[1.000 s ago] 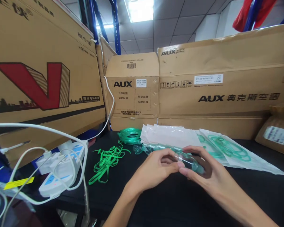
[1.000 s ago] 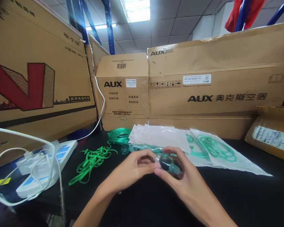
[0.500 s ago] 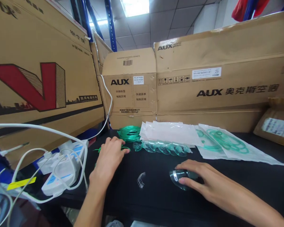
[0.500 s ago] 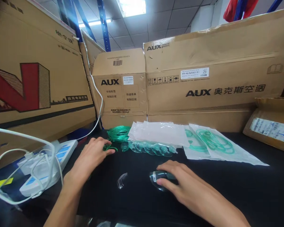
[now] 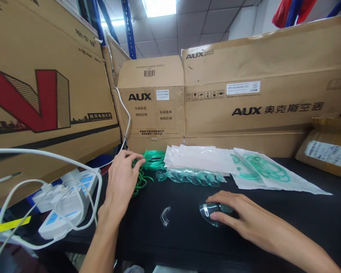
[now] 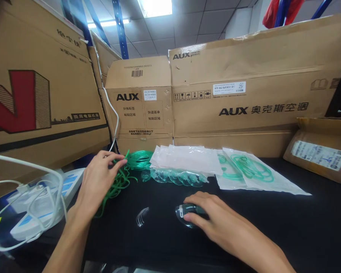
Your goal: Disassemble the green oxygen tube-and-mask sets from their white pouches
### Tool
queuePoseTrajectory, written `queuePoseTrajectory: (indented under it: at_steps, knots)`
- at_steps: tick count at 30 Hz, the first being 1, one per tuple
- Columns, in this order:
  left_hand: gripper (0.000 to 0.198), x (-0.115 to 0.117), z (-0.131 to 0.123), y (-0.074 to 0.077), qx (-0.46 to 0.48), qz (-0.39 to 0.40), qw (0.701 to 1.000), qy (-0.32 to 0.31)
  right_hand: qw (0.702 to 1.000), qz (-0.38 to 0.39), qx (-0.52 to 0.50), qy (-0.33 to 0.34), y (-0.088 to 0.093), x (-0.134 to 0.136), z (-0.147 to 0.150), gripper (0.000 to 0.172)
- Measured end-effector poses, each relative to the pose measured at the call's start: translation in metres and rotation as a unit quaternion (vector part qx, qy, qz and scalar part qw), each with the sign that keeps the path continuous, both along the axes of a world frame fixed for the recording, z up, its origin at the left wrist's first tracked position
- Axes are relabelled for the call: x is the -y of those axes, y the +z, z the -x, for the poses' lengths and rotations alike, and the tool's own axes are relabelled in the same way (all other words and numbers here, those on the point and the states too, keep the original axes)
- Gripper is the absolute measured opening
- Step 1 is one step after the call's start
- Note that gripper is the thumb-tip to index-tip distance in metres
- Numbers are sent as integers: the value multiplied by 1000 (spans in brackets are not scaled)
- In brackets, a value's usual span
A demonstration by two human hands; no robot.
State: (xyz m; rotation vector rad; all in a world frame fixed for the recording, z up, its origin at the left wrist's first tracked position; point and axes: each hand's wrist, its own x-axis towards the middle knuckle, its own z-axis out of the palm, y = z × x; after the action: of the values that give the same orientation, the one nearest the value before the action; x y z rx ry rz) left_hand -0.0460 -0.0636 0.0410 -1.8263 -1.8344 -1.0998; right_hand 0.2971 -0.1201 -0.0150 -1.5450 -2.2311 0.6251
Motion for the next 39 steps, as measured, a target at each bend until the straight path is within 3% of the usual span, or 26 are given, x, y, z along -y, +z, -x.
queuePoseTrajectory:
  at_steps: [4, 9, 16, 19, 22, 28, 32, 35, 39]
  knots:
    - [17, 7, -21, 10, 118, -135, 970, -162, 1000, -14, -2, 10, 0, -1, 0, 51]
    - [16, 6, -39, 4, 197, -103, 925, -308, 1000, -27, -6, 13, -1, -1, 0, 51]
    - [9, 19, -83, -3, 60, -32, 900, -431, 997, -65, 34, -28, -5, -14, -31, 51]
    - [11, 21, -100, -12, 1, 38, 884, -467, 990, -130, 41, -29, -1, -22, -37, 64]
    - [13, 22, -110, -21, -36, 89, 879, -467, 977, -213, 18, -6, 6, -21, -26, 72]
    - [14, 28, -116, -24, -92, 107, 885, -443, 966, -255, -28, 41, 15, -6, 11, 27]
    - [12, 23, -108, -22, -109, 97, 915, -377, 952, -297, -59, 36, 24, 0, 17, 19]
    - [15, 10, -91, -21, -81, 96, 935, -331, 935, -339, -102, -5, 34, 6, 11, 15]
    - [15, -9, -55, -20, -61, 115, 967, -217, 904, -373, -168, -122, 49, 16, -1, 17]
